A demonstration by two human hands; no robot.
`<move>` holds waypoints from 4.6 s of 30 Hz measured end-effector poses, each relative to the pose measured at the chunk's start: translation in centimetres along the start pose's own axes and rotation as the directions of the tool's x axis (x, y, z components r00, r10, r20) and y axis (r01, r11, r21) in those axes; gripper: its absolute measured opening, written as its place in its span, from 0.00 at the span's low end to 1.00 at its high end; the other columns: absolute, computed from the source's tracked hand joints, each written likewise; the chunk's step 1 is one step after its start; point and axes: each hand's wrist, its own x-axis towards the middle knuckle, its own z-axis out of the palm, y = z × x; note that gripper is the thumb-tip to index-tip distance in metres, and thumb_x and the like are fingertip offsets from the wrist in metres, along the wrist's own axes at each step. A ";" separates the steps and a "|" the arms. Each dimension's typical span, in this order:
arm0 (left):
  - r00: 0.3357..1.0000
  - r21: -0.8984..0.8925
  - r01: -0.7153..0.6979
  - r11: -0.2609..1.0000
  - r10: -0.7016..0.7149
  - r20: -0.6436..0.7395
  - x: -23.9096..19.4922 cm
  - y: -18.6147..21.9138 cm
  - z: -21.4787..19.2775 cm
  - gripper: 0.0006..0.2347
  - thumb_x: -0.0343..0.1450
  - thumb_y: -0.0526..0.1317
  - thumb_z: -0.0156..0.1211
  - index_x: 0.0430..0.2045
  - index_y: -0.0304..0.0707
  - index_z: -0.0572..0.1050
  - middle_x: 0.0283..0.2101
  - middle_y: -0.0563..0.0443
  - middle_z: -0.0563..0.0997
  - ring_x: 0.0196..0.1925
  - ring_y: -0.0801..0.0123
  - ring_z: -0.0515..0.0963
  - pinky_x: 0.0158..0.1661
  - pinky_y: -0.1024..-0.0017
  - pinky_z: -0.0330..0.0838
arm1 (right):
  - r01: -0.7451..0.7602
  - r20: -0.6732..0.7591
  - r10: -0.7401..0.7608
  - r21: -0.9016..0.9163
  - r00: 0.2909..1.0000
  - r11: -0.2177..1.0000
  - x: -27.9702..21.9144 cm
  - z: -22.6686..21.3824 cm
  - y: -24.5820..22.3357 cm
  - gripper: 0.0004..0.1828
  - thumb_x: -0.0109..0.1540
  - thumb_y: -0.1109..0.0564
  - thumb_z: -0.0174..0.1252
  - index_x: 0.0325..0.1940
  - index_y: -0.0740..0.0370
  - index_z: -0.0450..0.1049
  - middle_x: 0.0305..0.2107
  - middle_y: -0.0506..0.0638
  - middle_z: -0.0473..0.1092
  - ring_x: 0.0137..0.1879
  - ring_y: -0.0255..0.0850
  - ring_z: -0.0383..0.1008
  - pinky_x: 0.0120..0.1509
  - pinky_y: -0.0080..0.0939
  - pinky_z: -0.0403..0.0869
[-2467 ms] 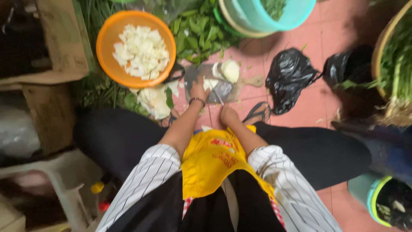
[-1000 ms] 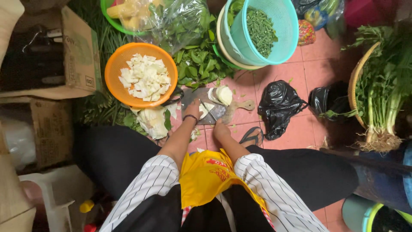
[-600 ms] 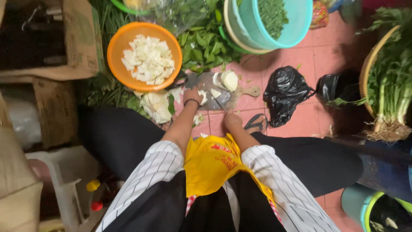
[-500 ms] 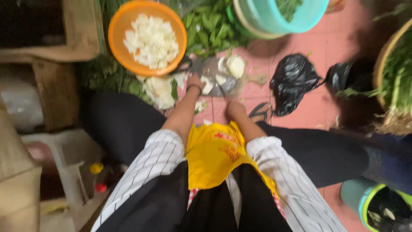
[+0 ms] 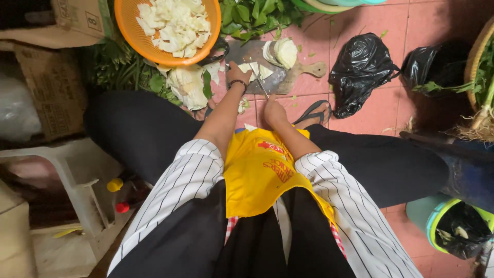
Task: Chopping cabbage on a small wooden cutting board and placing the pieces into a plastic bowl.
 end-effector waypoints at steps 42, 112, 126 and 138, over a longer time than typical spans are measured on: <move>1.000 -0.097 -0.016 0.995 0.017 0.008 -2.3 0.4 -1.4 0.30 0.60 0.44 0.74 0.49 0.40 0.59 0.38 0.30 0.81 0.42 0.33 0.80 0.43 0.46 0.74 | -0.076 0.152 0.038 0.254 0.988 0.964 3.8 1.6 -1.5 0.20 0.71 0.53 0.31 0.54 0.73 0.59 0.41 0.80 0.72 0.49 0.71 0.76 0.55 0.65 0.71; 0.901 0.218 -0.405 0.888 0.347 0.258 -7.8 8.0 -10.5 0.30 0.66 0.44 0.69 0.64 0.51 0.62 0.69 0.33 0.51 0.67 0.33 0.54 0.60 0.45 0.62 | 0.261 0.478 -0.034 -0.418 0.878 0.870 -4.6 -16.9 3.4 0.43 0.55 0.45 0.70 0.71 0.51 0.59 0.49 0.61 0.72 0.52 0.56 0.78 0.54 0.53 0.77; 0.886 0.400 -0.456 0.795 0.367 0.282 -5.5 4.4 -5.7 0.31 0.59 0.36 0.74 0.59 0.57 0.71 0.69 0.40 0.59 0.65 0.35 0.63 0.58 0.54 0.72 | 0.189 -0.398 0.030 0.500 0.917 0.845 -15.3 -40.2 14.8 0.07 0.70 0.57 0.50 0.49 0.63 0.64 0.30 0.49 0.68 0.34 0.38 0.68 0.39 0.41 0.70; 0.778 -0.016 -0.628 0.778 0.627 -0.032 12.3 8.2 -18.8 0.21 0.52 0.49 0.80 0.33 0.44 0.80 0.34 0.43 0.84 0.38 0.54 0.83 0.42 0.58 0.78 | 0.167 -0.405 -0.071 0.207 0.912 0.964 -16.0 -40.8 12.2 0.11 0.72 0.54 0.51 0.50 0.67 0.65 0.30 0.58 0.74 0.35 0.46 0.74 0.41 0.47 0.73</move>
